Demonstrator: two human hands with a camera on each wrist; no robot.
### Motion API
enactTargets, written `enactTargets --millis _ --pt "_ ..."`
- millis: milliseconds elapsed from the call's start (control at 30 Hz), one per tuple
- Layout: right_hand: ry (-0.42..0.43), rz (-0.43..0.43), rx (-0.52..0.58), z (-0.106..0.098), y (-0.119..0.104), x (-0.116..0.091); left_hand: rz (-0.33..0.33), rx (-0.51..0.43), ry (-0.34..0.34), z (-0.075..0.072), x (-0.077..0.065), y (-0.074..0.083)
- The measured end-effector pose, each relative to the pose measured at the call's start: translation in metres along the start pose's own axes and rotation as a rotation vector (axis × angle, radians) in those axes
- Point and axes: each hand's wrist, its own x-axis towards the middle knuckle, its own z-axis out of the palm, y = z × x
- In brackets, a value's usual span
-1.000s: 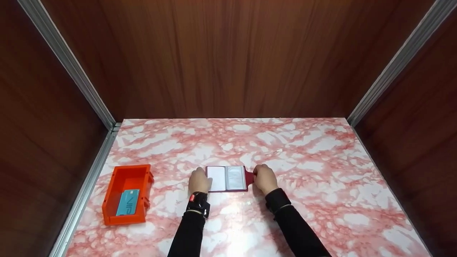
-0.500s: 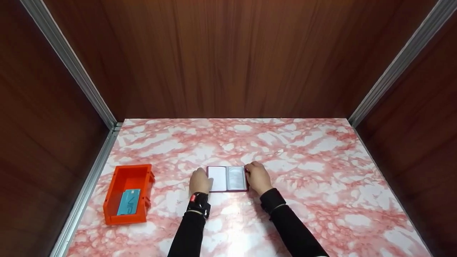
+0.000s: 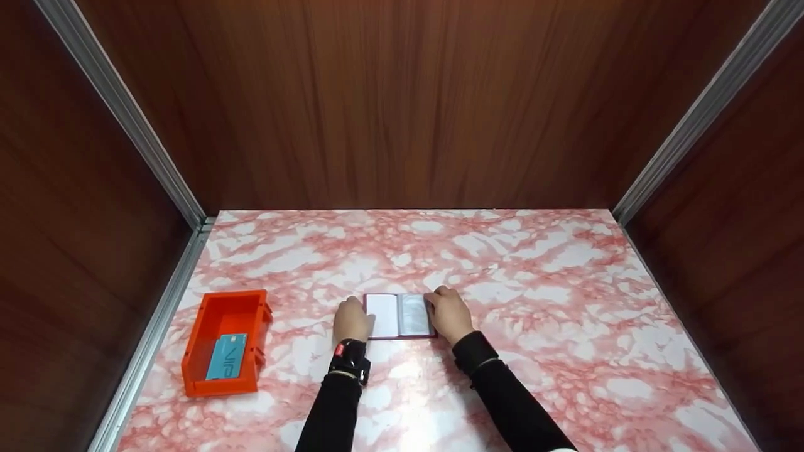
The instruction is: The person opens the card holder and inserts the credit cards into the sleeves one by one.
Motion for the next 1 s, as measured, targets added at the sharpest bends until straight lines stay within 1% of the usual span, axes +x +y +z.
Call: enactTargets --millis 233,467,633,867,1000 --pt "-0.007 -0.012 -0.034 0.0003 -0.0012 -0.0023 0.0 -0.003 0.006 0.0003 0.0001 -0.0005" --pt "-0.026 -0.009 -0.025 0.002 -0.0008 -0.0022 0.014 -0.008 0.006 0.0009 0.0003 -0.0022" --pt "-0.018 -0.017 -0.027 0.0016 -0.0018 -0.0027 0.009 0.005 -0.007 0.0001 -0.0001 -0.0016" --pt "0.026 -0.071 -0.024 0.0022 -0.0051 -0.0027 0.019 0.031 -0.003 0.0003 0.0001 -0.0024" --pt "0.029 -0.106 -0.039 0.0025 -0.0076 -0.0022 0.024 0.024 -0.004 -0.0001 -0.0009 -0.0016"
